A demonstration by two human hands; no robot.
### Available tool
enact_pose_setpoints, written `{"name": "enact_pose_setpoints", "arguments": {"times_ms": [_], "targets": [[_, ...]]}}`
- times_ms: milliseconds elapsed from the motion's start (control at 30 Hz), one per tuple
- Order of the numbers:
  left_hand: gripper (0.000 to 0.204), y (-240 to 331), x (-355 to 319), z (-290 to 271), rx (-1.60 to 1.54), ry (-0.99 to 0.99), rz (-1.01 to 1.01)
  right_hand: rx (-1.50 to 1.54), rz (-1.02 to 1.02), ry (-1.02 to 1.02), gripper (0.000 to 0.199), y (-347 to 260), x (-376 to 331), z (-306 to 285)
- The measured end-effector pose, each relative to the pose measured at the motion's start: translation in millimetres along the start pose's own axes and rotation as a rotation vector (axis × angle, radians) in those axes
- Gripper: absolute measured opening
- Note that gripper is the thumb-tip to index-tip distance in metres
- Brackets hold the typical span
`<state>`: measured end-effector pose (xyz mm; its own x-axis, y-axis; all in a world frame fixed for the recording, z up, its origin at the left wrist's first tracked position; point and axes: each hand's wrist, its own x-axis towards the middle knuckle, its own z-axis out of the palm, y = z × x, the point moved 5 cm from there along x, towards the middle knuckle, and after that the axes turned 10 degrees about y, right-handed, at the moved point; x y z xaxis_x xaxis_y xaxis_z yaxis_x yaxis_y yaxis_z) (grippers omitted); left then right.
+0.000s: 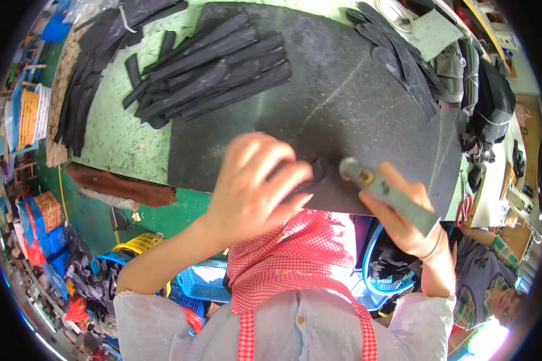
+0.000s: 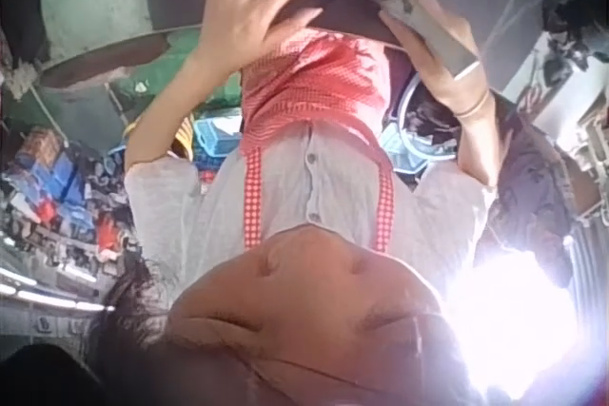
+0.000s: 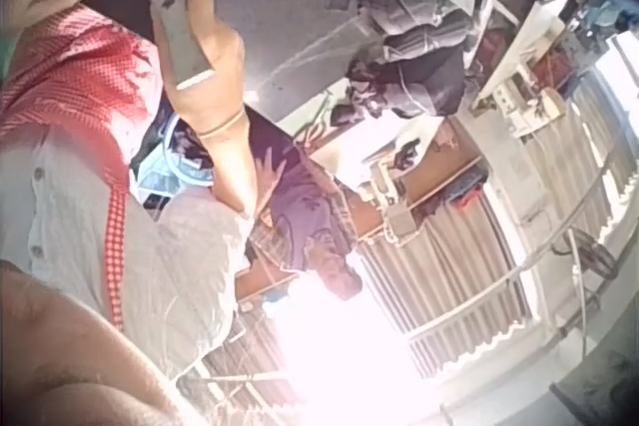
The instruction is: Hammering the edges of leather strips on a workbench for shoe preparation.
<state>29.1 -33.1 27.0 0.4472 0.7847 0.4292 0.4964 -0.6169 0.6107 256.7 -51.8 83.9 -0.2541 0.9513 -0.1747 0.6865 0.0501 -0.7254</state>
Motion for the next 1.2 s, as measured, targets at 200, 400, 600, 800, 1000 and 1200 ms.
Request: {"name": "enact_pose_setpoints", "arguments": {"times_ms": [200, 400, 600, 800, 1000, 1200], "targets": [[0.039, 3, 13, 26, 0.001, -0.020, 0.071, -0.042, -0.110, -0.158, 0.024, 0, -18, 15], [0.032, -3, 28, 32, -0.062, -0.061, 0.099, -0.017, -0.050, -0.125, 0.027, 17, -22, 24], [0.026, 2, 25, 31, 0.062, -0.008, 0.359, -0.131, -0.114, -0.044, 0.025, 16, -17, 5], [0.026, 5, 28, 34, 0.109, -0.045, 0.427, -0.118, -0.055, 0.010, 0.016, 19, -6, 3], [0.025, -12, 35, 23, -0.037, -0.018, 0.124, -0.134, -0.105, -0.067, 0.026, 12, -4, 12], [0.023, -11, 29, 23, -0.038, -0.058, 0.230, -0.118, -0.122, -0.086, 0.017, 4, -3, 18]]}}
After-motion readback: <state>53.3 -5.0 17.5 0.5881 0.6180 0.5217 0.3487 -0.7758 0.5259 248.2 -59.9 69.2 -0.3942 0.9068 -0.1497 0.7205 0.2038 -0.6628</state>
